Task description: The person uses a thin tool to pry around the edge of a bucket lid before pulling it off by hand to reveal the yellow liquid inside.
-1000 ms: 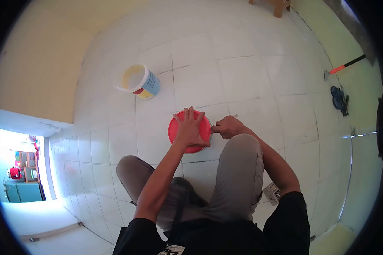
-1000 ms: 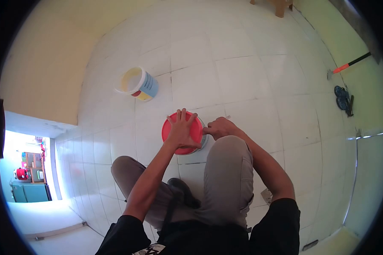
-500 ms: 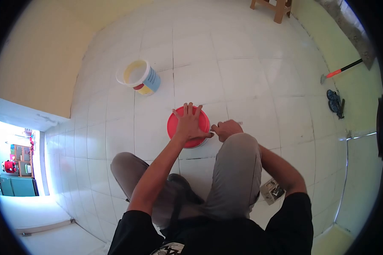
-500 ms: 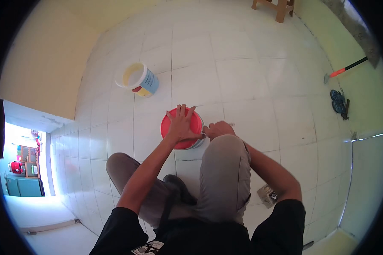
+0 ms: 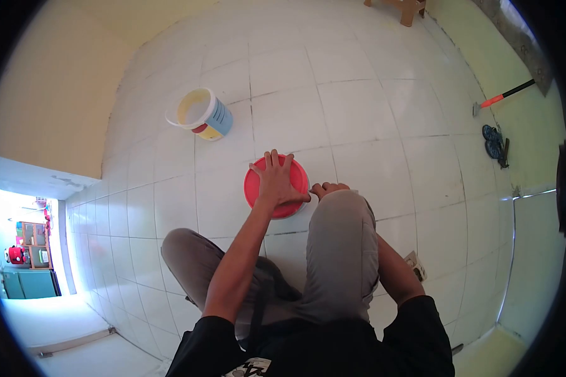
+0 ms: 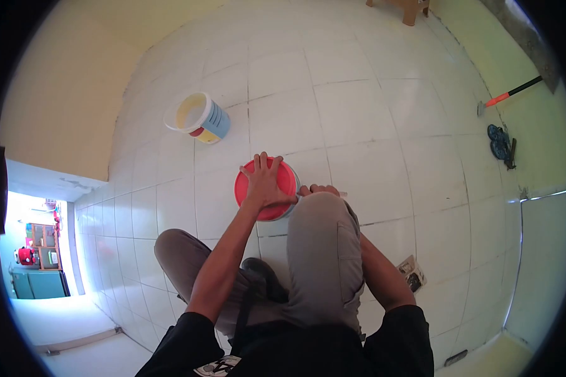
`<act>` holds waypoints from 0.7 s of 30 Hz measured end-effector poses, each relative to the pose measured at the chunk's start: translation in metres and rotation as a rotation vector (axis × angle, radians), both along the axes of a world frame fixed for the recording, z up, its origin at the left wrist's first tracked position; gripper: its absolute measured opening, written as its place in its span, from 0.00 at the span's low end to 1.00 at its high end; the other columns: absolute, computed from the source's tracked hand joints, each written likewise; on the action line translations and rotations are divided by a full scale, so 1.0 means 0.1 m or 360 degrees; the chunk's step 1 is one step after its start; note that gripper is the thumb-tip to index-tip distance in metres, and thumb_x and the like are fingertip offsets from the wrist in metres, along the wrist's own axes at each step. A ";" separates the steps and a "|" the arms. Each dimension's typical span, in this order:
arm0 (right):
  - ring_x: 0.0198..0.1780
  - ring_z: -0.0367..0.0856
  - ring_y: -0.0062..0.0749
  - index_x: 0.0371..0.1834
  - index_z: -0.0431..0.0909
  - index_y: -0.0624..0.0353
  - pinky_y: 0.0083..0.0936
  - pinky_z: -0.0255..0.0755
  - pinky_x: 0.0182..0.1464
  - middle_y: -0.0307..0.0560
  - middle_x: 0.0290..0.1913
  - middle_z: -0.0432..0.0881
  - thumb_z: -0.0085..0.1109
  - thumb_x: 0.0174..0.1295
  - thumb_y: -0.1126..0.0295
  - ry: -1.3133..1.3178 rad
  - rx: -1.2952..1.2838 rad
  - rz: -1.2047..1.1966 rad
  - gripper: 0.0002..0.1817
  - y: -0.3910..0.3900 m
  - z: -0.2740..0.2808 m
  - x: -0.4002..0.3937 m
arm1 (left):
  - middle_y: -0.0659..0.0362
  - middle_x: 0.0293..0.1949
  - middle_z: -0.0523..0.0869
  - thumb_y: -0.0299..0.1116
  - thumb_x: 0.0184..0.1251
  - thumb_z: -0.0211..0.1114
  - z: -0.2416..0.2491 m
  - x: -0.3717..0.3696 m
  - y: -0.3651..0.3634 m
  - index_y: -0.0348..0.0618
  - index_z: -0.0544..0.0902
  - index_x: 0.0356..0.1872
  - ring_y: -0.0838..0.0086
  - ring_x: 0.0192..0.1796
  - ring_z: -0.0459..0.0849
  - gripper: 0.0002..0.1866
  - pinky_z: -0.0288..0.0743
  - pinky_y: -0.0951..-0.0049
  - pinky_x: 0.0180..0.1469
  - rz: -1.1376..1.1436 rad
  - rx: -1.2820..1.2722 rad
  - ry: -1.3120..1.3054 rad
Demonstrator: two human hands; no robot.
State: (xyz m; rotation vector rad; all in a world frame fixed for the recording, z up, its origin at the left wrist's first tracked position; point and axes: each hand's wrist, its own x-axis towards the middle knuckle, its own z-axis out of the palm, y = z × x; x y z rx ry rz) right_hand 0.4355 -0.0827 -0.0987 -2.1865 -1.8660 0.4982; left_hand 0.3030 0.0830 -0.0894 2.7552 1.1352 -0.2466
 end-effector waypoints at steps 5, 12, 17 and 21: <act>0.48 0.89 0.41 0.61 0.83 0.44 0.40 0.78 0.57 0.45 0.45 0.87 0.64 0.67 0.62 -0.0107 -0.0077 0.0099 0.19 0.16 -0.19 0.07 | 0.37 0.77 0.64 0.71 0.26 0.81 0.09 -0.01 0.00 0.48 0.70 0.78 0.37 0.82 0.57 0.69 0.55 0.10 0.68 -0.0026 -0.0023 -0.0028; 0.36 0.88 0.40 0.47 0.87 0.45 0.40 0.78 0.43 0.41 0.30 0.84 0.63 0.67 0.68 -0.0197 0.0556 0.0478 0.08 0.38 -0.62 0.28 | 0.37 0.75 0.66 0.71 0.24 0.81 0.04 -0.15 0.03 0.47 0.72 0.77 0.36 0.81 0.58 0.69 0.54 0.07 0.68 -0.0112 -0.0042 -0.0113; 0.36 0.88 0.43 0.48 0.87 0.47 0.42 0.79 0.42 0.43 0.31 0.85 0.63 0.64 0.70 -0.0149 0.0287 0.0534 0.11 0.37 -0.52 0.25 | 0.36 0.76 0.64 0.70 0.23 0.83 0.04 -0.26 0.01 0.50 0.70 0.76 0.36 0.82 0.58 0.69 0.55 0.08 0.66 -0.0192 -0.0024 -0.0069; 0.36 0.89 0.46 0.50 0.87 0.50 0.44 0.81 0.43 0.47 0.33 0.87 0.63 0.62 0.72 -0.0303 -0.0003 0.0589 0.13 0.47 -0.18 0.24 | 0.36 0.76 0.64 0.70 0.23 0.82 0.03 -0.27 -0.05 0.50 0.70 0.77 0.36 0.82 0.58 0.69 0.55 0.08 0.66 -0.0152 -0.0014 -0.0089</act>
